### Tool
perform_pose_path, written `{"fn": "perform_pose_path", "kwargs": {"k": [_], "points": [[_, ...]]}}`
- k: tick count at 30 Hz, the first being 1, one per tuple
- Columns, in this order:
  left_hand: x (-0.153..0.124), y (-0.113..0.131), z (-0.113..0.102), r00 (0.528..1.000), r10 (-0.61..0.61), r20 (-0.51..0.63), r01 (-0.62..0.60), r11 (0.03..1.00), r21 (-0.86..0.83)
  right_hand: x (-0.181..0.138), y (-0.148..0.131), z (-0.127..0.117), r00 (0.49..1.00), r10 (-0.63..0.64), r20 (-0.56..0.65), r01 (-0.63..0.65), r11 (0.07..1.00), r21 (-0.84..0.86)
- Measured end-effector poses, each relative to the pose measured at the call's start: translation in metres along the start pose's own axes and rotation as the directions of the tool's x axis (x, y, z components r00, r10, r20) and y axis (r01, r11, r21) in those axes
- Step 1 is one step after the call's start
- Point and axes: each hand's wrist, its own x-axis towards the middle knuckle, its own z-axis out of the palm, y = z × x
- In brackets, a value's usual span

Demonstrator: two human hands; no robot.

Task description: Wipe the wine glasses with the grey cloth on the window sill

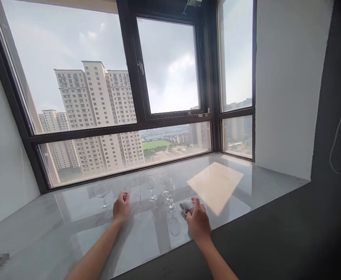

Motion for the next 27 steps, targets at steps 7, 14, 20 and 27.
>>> {"fn": "perform_pose_path", "kwargs": {"k": [7, 14, 20, 27], "points": [[-0.097, 0.020, 0.008, 0.834, 0.550, 0.036, -0.550, 0.835, -0.021, 0.000, -0.003, -0.004, 0.998, 0.024, 0.053, -0.023, 1.000, -0.020], [-0.135, 0.033, 0.005, 0.703, 0.663, 0.257, -0.693, 0.719, 0.040, 0.001, -0.006, -0.007, 0.994, 0.054, 0.099, -0.050, 0.998, -0.043], [-0.132, 0.044, 0.001, 0.805, 0.502, 0.316, -0.559, 0.820, 0.123, 0.000, -0.006, -0.008, 0.997, 0.049, 0.061, -0.046, 0.998, -0.052], [-0.135, 0.046, 0.002, 0.852, 0.423, 0.307, -0.495, 0.842, 0.214, -0.004, -0.001, -0.002, 0.998, -0.029, 0.061, 0.028, 0.999, 0.027]]}}
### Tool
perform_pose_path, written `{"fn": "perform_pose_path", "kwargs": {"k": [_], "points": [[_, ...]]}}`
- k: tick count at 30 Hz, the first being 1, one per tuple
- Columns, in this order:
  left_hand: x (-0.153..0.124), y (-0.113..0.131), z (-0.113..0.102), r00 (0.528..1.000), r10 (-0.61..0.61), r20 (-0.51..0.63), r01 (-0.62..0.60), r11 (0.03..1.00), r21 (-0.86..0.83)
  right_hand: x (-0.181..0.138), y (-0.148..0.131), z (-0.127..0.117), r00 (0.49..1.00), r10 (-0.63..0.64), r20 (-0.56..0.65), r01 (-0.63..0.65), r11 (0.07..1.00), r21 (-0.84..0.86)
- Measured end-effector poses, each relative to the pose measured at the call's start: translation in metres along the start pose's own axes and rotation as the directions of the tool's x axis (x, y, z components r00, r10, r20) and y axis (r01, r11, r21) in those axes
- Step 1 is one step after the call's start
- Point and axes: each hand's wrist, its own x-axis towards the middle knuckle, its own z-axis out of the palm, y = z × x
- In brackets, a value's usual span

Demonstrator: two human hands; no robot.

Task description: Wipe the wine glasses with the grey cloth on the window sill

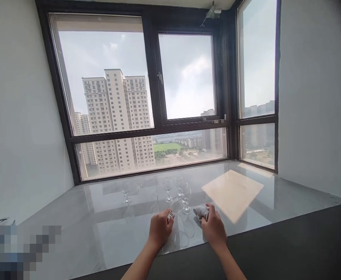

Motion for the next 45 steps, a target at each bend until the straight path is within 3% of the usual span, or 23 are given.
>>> {"fn": "perform_pose_path", "kwargs": {"k": [6, 12, 19, 22, 26, 31, 34, 45], "points": [[0.003, -0.001, 0.003, 0.998, -0.063, -0.015, 0.063, 0.998, 0.027, -0.021, -0.011, 0.015, 0.995, -0.100, 0.021, 0.093, 0.972, 0.216], [0.005, 0.000, -0.001, 0.997, -0.074, 0.003, 0.074, 0.997, 0.034, -0.052, -0.054, 0.037, 0.954, -0.295, -0.049, 0.281, 0.826, 0.489], [0.005, -0.002, 0.001, 0.999, -0.047, 0.023, 0.047, 0.999, 0.011, -0.023, -0.089, 0.015, 0.927, -0.269, -0.262, 0.364, 0.815, 0.450], [0.005, -0.004, 0.003, 0.999, -0.040, 0.018, 0.040, 0.999, -0.014, 0.000, -0.076, 0.002, 0.928, -0.203, -0.313, 0.322, 0.860, 0.396], [0.008, -0.010, 0.009, 1.000, -0.009, 0.008, 0.010, 0.996, -0.084, 0.017, -0.032, -0.005, 0.938, -0.094, -0.334, 0.204, 0.929, 0.310], [0.015, -0.019, 0.018, 0.999, -0.010, 0.030, 0.013, 0.993, -0.118, 0.022, 0.008, -0.010, 0.991, 0.093, -0.098, -0.089, 0.995, 0.041], [0.019, -0.023, 0.023, 0.999, -0.029, 0.035, 0.032, 0.993, -0.112, 0.025, 0.011, -0.012, 0.982, 0.186, -0.021, -0.187, 0.981, -0.043], [0.022, -0.019, 0.019, 0.985, -0.082, 0.150, 0.084, 0.996, -0.006, 0.019, 0.001, -0.015, 0.984, 0.174, 0.023, -0.172, 0.982, -0.073]]}}
